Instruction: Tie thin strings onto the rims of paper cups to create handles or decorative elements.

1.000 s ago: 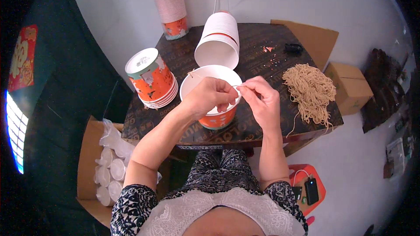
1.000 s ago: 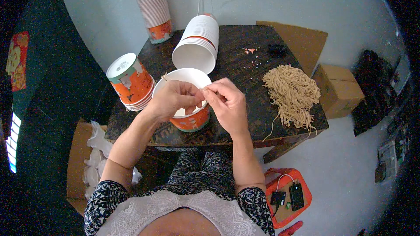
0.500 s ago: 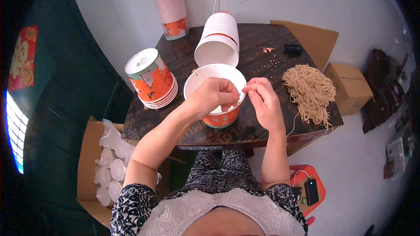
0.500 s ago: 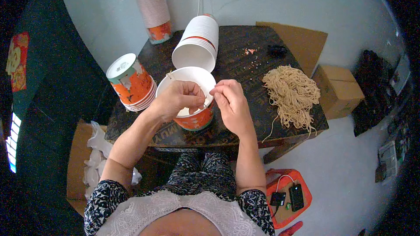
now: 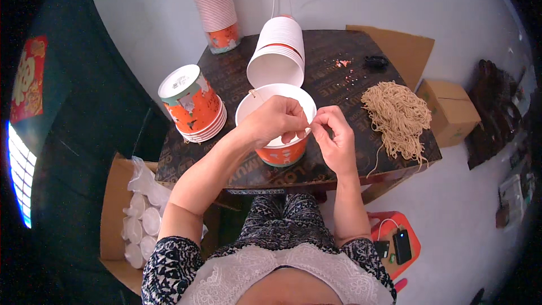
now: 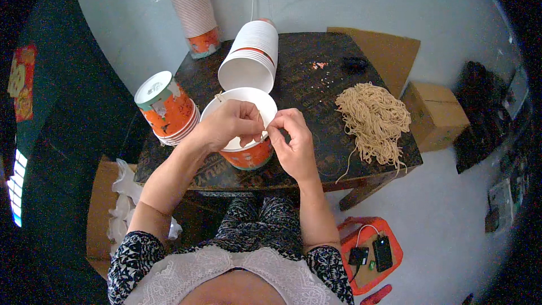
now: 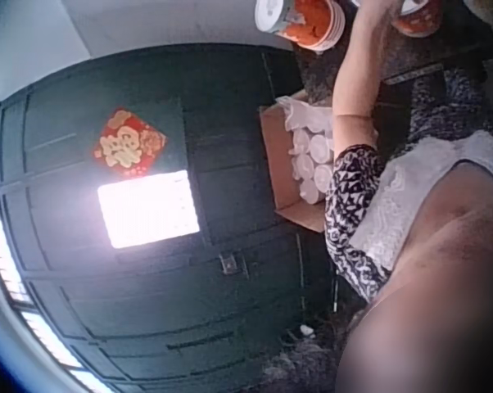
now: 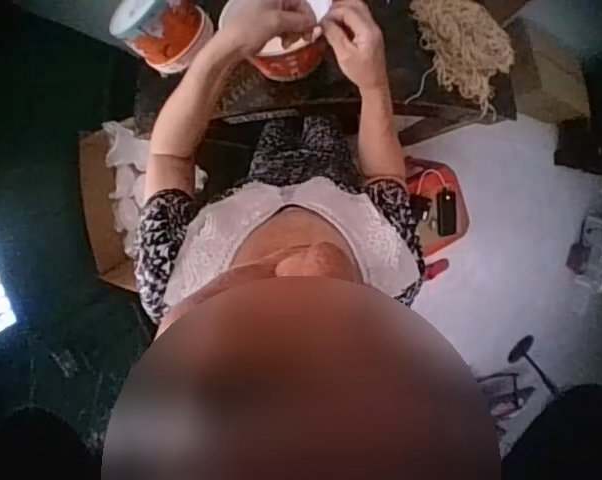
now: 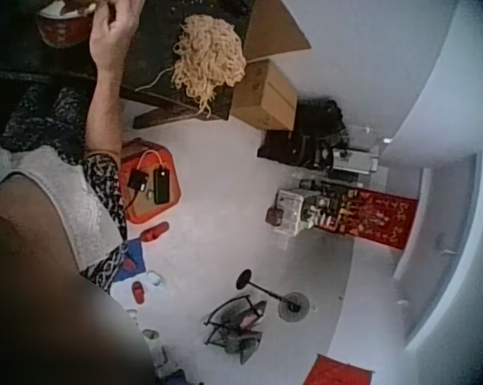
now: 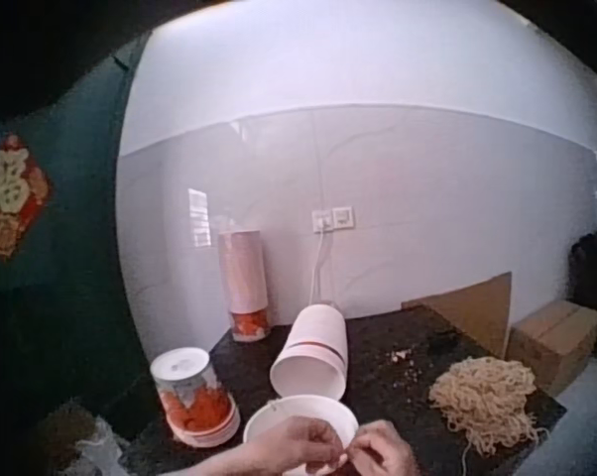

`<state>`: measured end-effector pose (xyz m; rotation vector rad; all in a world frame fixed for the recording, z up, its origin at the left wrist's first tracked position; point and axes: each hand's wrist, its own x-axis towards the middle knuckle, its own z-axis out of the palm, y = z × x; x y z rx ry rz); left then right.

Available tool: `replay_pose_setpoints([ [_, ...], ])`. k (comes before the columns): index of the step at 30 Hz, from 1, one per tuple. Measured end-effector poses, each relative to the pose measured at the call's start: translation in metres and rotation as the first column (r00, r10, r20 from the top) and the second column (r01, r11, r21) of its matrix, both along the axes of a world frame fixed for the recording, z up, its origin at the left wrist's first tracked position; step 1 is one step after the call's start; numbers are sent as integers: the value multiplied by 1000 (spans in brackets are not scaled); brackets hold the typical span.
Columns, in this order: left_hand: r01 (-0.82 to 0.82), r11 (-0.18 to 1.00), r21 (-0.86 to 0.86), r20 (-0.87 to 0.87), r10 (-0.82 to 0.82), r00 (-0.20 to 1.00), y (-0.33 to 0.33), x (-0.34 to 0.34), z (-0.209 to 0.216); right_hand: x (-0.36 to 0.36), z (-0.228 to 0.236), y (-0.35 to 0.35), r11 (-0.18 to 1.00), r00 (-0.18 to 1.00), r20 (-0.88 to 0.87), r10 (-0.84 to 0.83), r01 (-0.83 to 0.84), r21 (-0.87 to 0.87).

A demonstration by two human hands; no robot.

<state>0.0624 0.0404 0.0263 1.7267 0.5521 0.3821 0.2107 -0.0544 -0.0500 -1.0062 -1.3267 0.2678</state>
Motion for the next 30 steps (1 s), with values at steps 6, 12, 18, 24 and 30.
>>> replay_pose_setpoints([
  [6, -57, 998, -3, 36, 57, 998, 4, 4, -8, -6, 2, -4, 966, 957, 196, -212, 174, 193],
  [12, -66, 993, 94, 66, 60, 996, 2, 2, -11, 1, 2, 0, 968, 962, 224, -157, 104, 229],
  [18, -99, 964, 246, 78, 82, 994, 2, 0, -17, 2, -5, 14, 971, 940, 282, -193, 140, 196],
  [24, -133, 870, 475, 87, 103, 991, -1, -5, -28, -3, -7, 14, 992, 973, 204, -106, 88, 95],
  [30, -277, 484, 830, 233, 151, 961, -14, -5, -33, -6, 1, 9, 997, 978, 194, -73, 65, 51],
])
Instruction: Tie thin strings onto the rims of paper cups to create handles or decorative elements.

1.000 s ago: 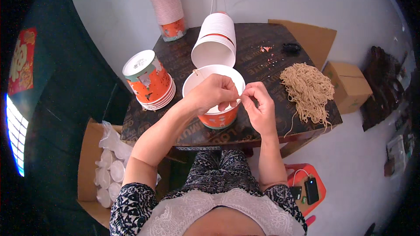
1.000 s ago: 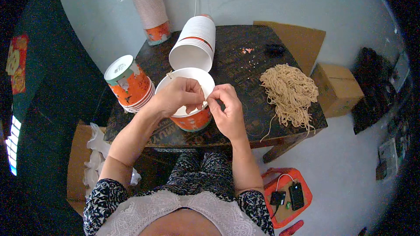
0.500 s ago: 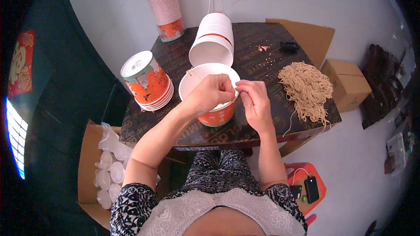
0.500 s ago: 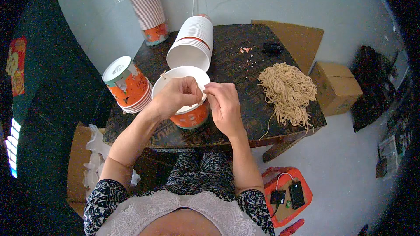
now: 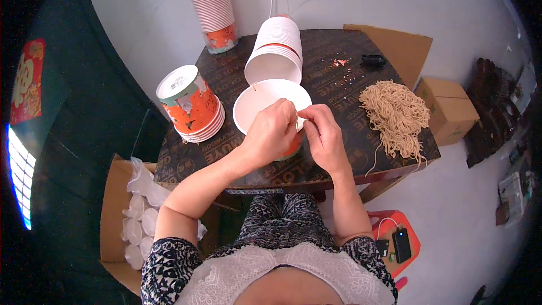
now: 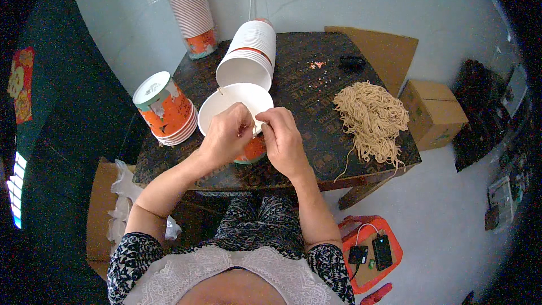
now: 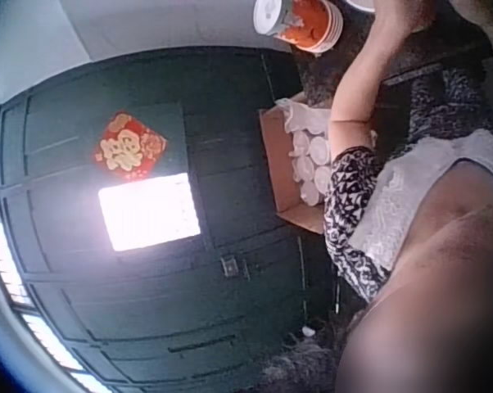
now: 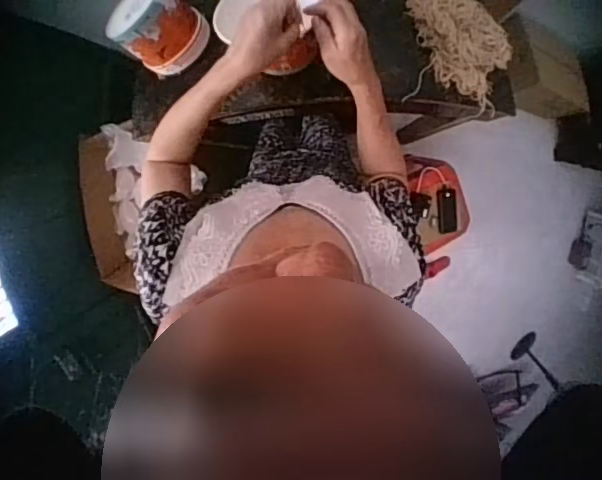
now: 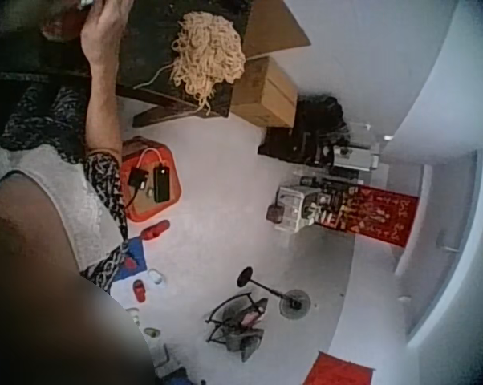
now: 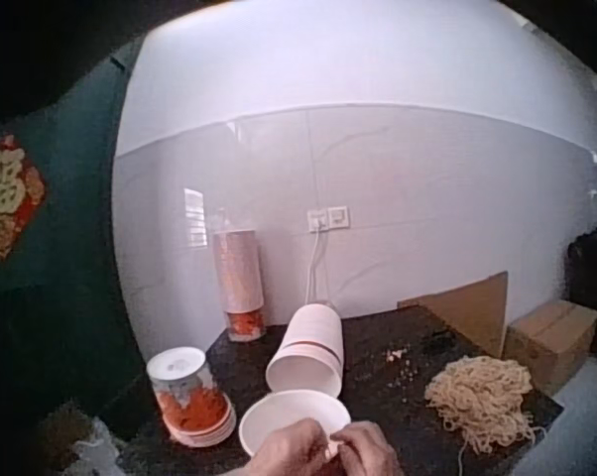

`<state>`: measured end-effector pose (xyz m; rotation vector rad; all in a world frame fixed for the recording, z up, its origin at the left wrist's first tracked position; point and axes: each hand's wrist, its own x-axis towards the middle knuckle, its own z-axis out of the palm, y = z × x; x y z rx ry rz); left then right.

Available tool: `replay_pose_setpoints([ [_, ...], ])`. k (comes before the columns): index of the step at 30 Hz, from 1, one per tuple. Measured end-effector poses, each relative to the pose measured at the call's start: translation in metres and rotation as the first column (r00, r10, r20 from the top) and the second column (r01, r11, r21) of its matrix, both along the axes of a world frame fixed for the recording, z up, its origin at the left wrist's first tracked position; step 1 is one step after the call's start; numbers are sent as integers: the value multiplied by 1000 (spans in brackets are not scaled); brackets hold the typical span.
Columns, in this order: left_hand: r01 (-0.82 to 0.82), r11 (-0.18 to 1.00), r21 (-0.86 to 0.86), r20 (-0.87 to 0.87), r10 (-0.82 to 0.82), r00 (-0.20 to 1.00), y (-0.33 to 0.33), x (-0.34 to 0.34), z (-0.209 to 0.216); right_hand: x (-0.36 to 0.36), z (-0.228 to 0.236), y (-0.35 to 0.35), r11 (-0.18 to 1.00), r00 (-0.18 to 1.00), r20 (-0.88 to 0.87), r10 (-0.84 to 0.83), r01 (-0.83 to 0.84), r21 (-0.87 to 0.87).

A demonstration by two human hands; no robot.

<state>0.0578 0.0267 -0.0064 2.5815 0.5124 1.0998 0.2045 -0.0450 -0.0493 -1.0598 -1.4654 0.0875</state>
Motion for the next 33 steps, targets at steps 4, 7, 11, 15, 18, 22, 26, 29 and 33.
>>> replay_pose_setpoints([
  [4, -47, 984, 174, 58, 37, 998, -2, -3, -10, -1, 5, 0, 999, 999, 49, -24, 23, 31],
  [7, -31, 975, 222, 85, 13, 996, 1, -5, -17, 1, 6, 0, 1000, 993, 116, -7, 5, 16],
  [11, -1, 980, 197, 113, -21, 993, 3, -6, -19, 1, 5, 0, 1000, 999, 35, 13, -12, -24],
  [15, 25, 998, -54, 141, -17, 990, 0, -10, -13, -11, 6, -6, 991, 984, -174, 21, -43, -127],
  [18, 31, 963, -267, 125, 2, 992, 2, -10, -4, -19, -5, 0, 985, 990, -28, -139, 141, 94],
  [22, 67, 825, -562, 111, -5, 994, 5, -11, 7, -26, -9, -5, 958, 969, 88, -232, 212, 194],
  [26, 58, 776, -628, 130, 31, 991, 11, -10, 7, -25, -19, -14, 960, 949, 195, -246, 212, 180],
  [29, -15, 774, -633, 67, 74, 995, 9, -7, 12, -27, -21, -22, 975, 947, 260, -187, 146, 168],
  [33, -81, 830, -552, 21, 111, 994, 15, -4, 9, -20, -17, -20, 970, 935, 291, -206, 154, 189],
])
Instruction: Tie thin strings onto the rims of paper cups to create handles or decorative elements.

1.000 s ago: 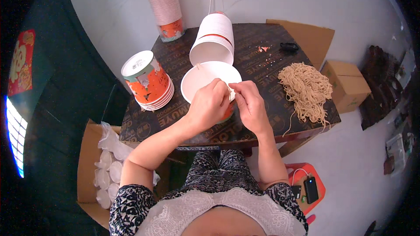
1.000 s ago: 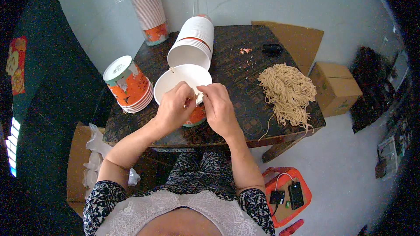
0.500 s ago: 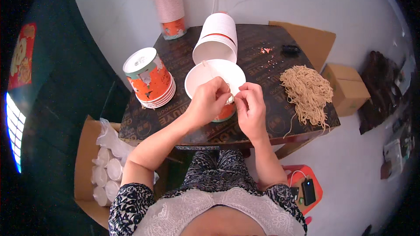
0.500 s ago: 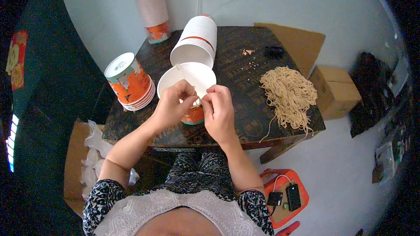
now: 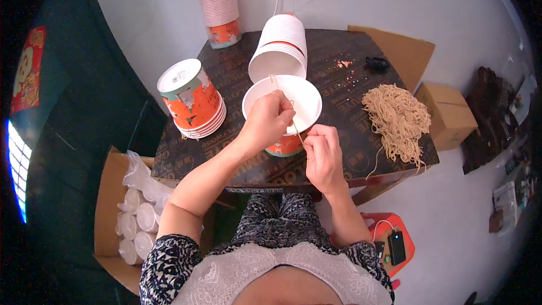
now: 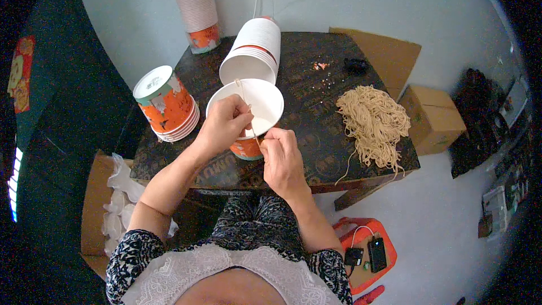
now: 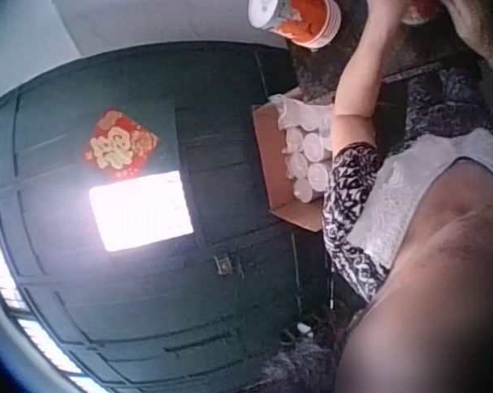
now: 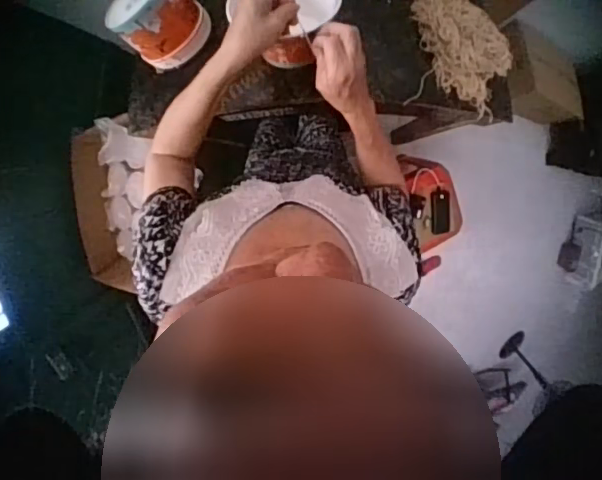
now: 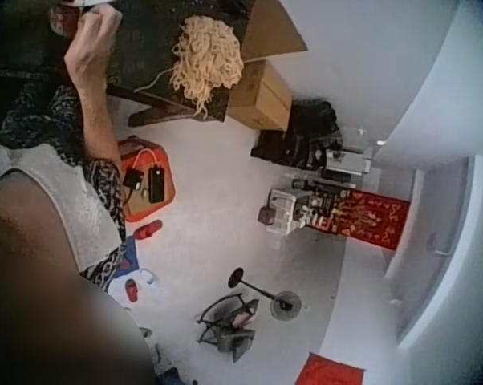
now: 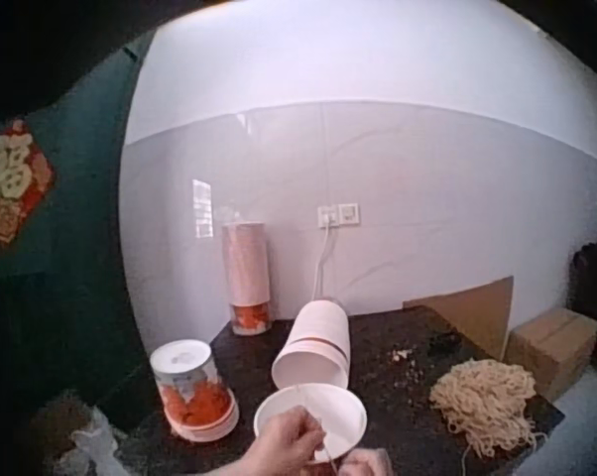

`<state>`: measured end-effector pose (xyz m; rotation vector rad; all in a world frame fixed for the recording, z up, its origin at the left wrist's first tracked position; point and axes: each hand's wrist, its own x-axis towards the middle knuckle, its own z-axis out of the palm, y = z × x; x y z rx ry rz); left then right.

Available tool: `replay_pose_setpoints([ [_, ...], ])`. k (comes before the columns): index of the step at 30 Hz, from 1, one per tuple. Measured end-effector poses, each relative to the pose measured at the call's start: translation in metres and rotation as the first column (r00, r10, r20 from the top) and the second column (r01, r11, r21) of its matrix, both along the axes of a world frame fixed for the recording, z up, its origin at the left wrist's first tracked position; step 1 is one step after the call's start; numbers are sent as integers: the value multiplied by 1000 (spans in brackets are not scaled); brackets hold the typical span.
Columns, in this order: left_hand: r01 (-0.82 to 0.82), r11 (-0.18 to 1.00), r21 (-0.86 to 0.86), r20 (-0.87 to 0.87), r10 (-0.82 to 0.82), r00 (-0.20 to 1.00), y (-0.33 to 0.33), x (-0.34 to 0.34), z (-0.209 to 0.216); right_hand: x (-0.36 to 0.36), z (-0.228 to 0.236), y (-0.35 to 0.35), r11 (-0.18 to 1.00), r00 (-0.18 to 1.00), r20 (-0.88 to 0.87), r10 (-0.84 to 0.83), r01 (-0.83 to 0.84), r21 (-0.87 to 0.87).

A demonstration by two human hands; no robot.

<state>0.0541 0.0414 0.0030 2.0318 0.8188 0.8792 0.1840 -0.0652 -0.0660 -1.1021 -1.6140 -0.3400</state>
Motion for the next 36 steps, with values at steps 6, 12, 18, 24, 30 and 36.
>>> replay_pose_setpoints([
  [6, 138, 990, 34, -45, -136, 990, -2, -7, 16, 5, 16, 5, 996, 992, -94, 86, -83, 32],
  [12, 210, 977, 43, -122, -204, 971, -8, -10, 17, 3, 17, 9, 959, 921, -310, 234, -272, -84],
  [18, 222, 974, 33, -139, -216, 967, -9, -13, 13, 0, 7, 16, 965, 880, -424, 212, -256, -48],
  [24, 174, 978, 114, -204, -148, 968, -9, -22, 12, -2, 8, 10, 982, 897, -408, 171, -187, -1],
  [30, 206, 970, 128, -114, -192, 975, -11, -18, 8, -9, 8, 5, 956, 828, -515, 223, -290, -52],
  [36, 213, 971, 107, -53, -208, 977, -18, -15, 8, -7, 1, 8, 944, 827, -508, 241, -321, -74],
])
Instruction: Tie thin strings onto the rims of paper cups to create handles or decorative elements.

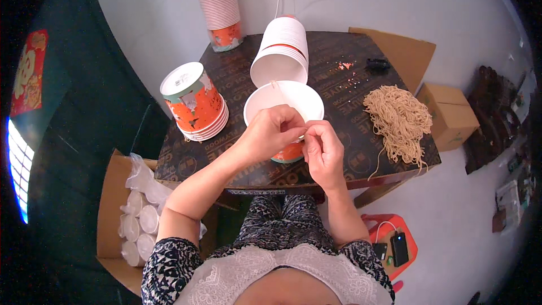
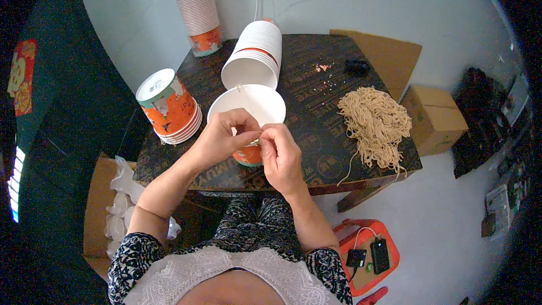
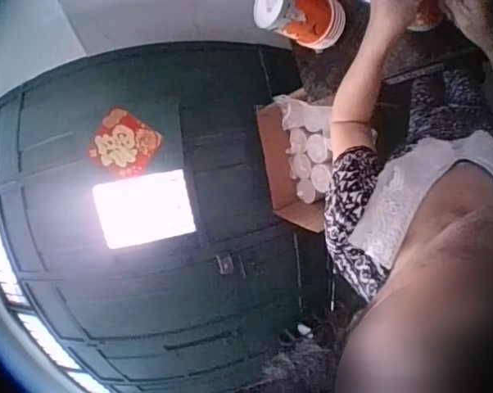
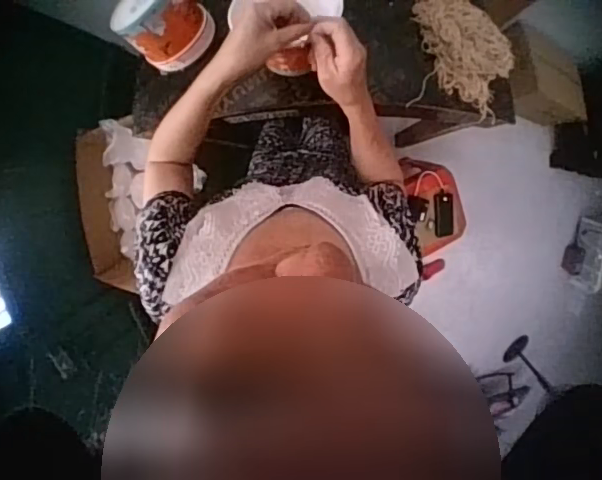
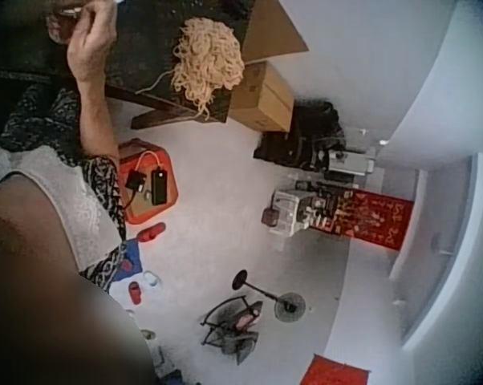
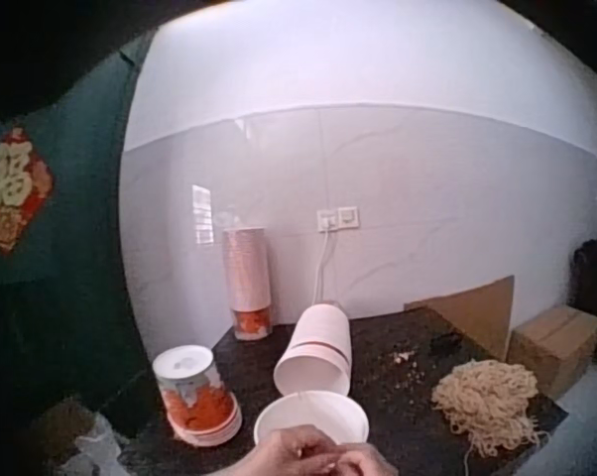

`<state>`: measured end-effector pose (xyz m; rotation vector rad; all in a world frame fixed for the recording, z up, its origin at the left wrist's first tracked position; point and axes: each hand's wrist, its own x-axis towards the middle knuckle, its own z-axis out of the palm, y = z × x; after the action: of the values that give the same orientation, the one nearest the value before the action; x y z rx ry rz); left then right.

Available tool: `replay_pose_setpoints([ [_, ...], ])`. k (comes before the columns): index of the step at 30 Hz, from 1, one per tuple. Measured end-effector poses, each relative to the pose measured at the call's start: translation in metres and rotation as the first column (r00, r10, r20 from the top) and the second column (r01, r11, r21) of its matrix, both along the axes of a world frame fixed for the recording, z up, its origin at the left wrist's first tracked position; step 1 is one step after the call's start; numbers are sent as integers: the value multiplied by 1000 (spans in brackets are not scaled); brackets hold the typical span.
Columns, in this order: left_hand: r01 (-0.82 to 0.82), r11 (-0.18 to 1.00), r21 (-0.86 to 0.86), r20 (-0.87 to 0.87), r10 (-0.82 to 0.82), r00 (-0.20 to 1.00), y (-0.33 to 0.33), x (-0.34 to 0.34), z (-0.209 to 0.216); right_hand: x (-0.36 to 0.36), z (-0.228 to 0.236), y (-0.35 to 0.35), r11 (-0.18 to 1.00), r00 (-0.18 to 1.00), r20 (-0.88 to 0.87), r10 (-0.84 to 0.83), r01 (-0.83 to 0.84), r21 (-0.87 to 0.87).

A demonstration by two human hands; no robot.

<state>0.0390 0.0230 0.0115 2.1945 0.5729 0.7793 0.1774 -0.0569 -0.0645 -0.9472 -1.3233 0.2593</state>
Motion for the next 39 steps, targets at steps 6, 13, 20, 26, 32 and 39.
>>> replay_pose_setpoints([
  [6, -48, 998, -32, -198, 41, 979, -2, -12, 4, 0, -3, -3, 995, 995, -7, -97, 97, 39],
  [13, 110, 977, 183, -17, -109, 994, -4, -13, -7, -8, 2, -5, 972, 974, 13, -226, 224, 72],
  [20, 124, 958, 257, 18, -133, 991, -5, -15, -13, -15, 1, -8, 962, 961, -36, -274, 274, 0],
  [26, 94, 966, 240, 49, -109, 993, -5, -15, -10, -8, 6, -12, 948, 928, 207, -309, 284, 142],
  [32, 45, 962, 268, 90, -72, 993, -5, -11, -14, -12, 5, -16, 965, 959, 114, -258, 251, 74],
  [39, -14, 969, 249, 118, -16, 993, -5, -9, -23, -17, 3, -20, 988, 986, -70, -151, 152, -5],
])
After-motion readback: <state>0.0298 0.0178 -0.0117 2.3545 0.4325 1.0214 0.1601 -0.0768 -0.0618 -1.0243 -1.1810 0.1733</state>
